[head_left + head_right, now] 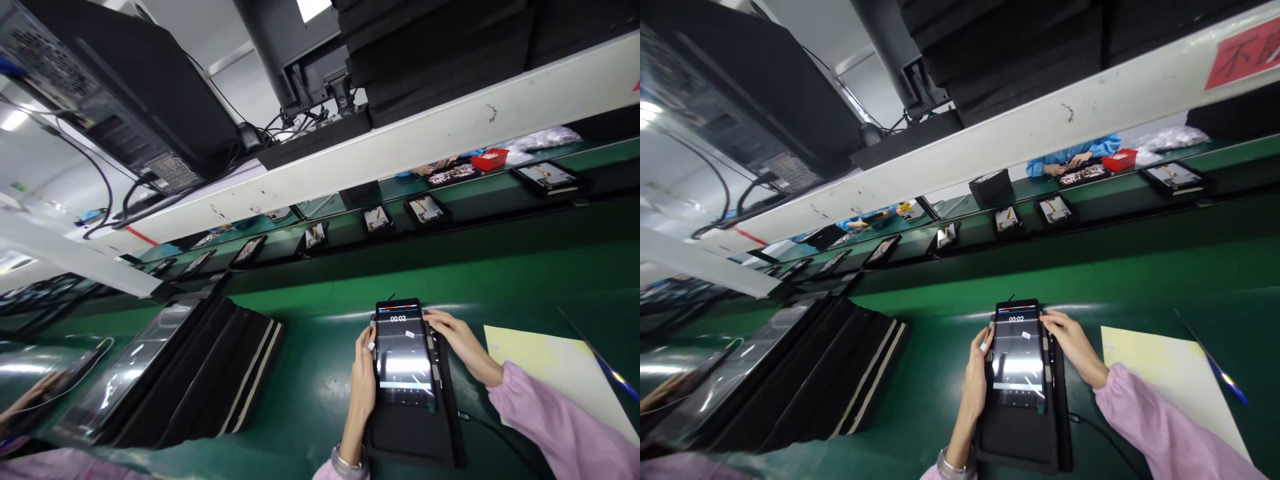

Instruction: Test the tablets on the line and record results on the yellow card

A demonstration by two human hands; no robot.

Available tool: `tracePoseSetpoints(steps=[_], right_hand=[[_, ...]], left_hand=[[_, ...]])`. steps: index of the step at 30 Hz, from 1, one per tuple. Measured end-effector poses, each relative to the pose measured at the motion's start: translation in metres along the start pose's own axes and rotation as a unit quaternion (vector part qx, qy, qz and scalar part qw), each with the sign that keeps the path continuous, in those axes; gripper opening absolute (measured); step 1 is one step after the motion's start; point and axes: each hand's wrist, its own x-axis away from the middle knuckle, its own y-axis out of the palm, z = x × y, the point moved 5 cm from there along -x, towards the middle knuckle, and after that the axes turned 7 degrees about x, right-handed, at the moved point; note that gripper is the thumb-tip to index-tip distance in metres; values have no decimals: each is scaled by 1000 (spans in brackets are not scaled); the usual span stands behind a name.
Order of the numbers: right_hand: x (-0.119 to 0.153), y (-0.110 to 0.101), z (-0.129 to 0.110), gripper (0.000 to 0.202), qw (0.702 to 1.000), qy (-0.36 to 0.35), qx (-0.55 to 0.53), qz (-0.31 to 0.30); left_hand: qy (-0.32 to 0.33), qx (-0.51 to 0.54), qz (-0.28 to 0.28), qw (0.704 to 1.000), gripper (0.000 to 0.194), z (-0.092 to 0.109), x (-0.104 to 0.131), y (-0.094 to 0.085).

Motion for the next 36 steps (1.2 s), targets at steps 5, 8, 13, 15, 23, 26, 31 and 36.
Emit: tracePoseSetpoints(steps=[5,8,13,15,23,26,31,36], right_hand=[[-66,8,-16,48,999,-7,39,-30],[-90,30,-34,16,992,-32,73,-99],[-66,56,-54,17,977,-100,135,-134],[-48,57,-52,18,973,-116,163,-115],[18,7,-48,23,963,-162,213,20],[60,-14,-38,22,958,-126,255,-32],[124,-29,0,13,935,-116,293,-164],[128,-46,27,22,931,-120,303,-167]], left_hand=[[17,-45,67,997,65,-5,59,-1],[52,-44,219,973,69,-27,95,-11],[33,-9,325,945,73,-64,111,-11],[32,19,366,930,70,-68,113,-9],[-162,-123,224,953,61,-33,102,-20],[-206,-140,134,959,64,-21,91,-22],[-191,-27,58,979,72,-15,86,-9],[-187,110,84,973,85,-19,93,-23]])
